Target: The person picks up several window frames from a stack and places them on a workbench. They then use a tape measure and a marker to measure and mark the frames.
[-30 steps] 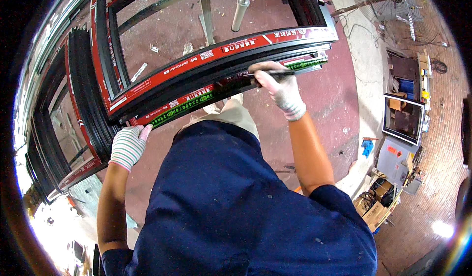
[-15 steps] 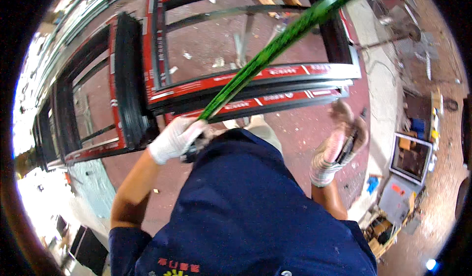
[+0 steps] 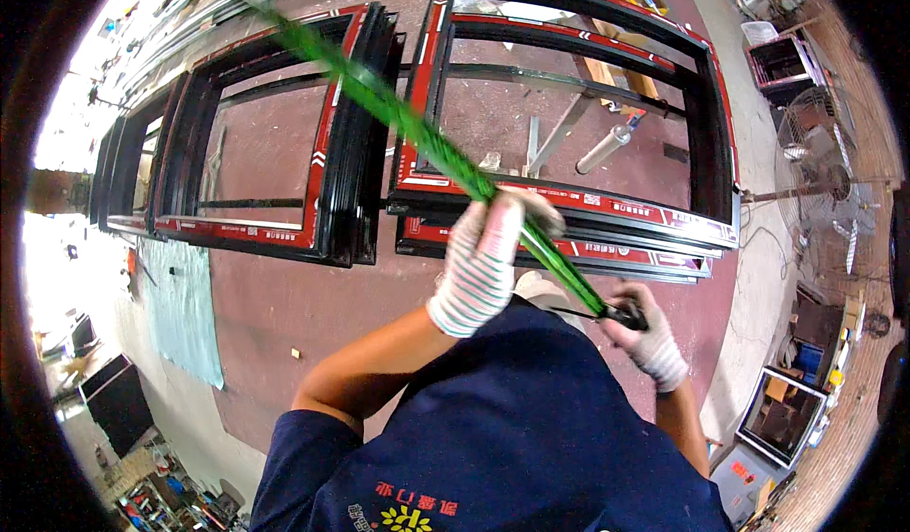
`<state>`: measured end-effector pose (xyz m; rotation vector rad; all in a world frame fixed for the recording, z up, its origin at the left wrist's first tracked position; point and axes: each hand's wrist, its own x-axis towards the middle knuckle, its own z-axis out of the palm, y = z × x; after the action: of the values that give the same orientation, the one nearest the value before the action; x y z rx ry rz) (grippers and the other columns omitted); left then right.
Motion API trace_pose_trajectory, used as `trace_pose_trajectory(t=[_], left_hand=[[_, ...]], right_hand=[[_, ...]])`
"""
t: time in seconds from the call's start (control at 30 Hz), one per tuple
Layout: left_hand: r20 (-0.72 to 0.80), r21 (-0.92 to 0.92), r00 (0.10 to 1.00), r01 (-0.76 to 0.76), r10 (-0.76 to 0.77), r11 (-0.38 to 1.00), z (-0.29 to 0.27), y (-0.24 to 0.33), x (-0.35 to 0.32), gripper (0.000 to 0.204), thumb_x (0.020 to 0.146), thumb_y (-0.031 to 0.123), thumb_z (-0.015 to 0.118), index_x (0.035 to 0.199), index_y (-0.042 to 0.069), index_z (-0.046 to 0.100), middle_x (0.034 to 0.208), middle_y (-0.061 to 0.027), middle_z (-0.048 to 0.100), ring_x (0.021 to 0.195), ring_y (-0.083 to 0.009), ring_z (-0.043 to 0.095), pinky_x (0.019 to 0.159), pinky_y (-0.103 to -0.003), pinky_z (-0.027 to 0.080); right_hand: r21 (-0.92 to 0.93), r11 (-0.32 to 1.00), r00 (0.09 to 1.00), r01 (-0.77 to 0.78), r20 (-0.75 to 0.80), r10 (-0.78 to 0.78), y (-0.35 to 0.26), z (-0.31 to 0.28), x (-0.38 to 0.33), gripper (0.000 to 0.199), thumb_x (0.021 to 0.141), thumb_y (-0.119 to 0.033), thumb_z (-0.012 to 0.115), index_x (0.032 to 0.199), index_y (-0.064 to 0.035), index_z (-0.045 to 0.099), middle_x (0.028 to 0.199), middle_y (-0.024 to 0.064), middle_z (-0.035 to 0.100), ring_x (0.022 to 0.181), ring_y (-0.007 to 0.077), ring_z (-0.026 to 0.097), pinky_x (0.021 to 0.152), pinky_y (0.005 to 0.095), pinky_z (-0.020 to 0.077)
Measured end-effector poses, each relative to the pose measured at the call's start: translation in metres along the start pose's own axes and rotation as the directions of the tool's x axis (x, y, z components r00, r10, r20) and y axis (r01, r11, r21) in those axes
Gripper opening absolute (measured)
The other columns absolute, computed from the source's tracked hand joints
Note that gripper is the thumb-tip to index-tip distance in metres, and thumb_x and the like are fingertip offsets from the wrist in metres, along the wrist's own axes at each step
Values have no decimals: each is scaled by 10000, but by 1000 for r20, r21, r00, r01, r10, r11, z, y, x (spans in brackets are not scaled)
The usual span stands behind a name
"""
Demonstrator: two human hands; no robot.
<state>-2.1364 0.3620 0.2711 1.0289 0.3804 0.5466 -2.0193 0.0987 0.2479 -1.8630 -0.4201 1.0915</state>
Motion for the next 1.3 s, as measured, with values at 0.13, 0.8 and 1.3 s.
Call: trace_pose_trajectory(t=[0.13, 0.8, 1.3], left_hand=[[-370, 51, 927, -52, 67, 997, -60, -4, -7, 373, 1093, 344, 472, 1005, 35, 662, 900, -110, 683, 861, -214, 669, 868, -415, 563], [-724, 118, 654, 430, -219, 895, -132, -150, -35, 454, 1023, 503, 574, 1009, 54, 646, 786, -96, 701, 610, -200, 658, 527, -362, 555], [-822, -137, 437, 469, -364, 872, -151, -152, -16, 563, 926, 522, 713, 931, -19, 556, 741, -201, 668, 569, -320, 650, 499, -443, 534]], right_hand=[[-547, 835, 986, -55, -164, -43, 43, -98, -27, 375, 813, -93, 790, 1125, -27, 592, 920, 139, 714, 846, 200, 701, 775, 346, 572], [-847, 529, 865, -49, -300, -401, 98, -258, -13, 308, 810, -191, 810, 1020, -47, 638, 877, 172, 675, 813, 361, 641, 766, 442, 531], [-932, 317, 827, -173, -312, -468, 113, -240, 27, 272, 819, -270, 782, 995, -123, 636, 899, 131, 661, 913, 340, 634, 768, 449, 538]])
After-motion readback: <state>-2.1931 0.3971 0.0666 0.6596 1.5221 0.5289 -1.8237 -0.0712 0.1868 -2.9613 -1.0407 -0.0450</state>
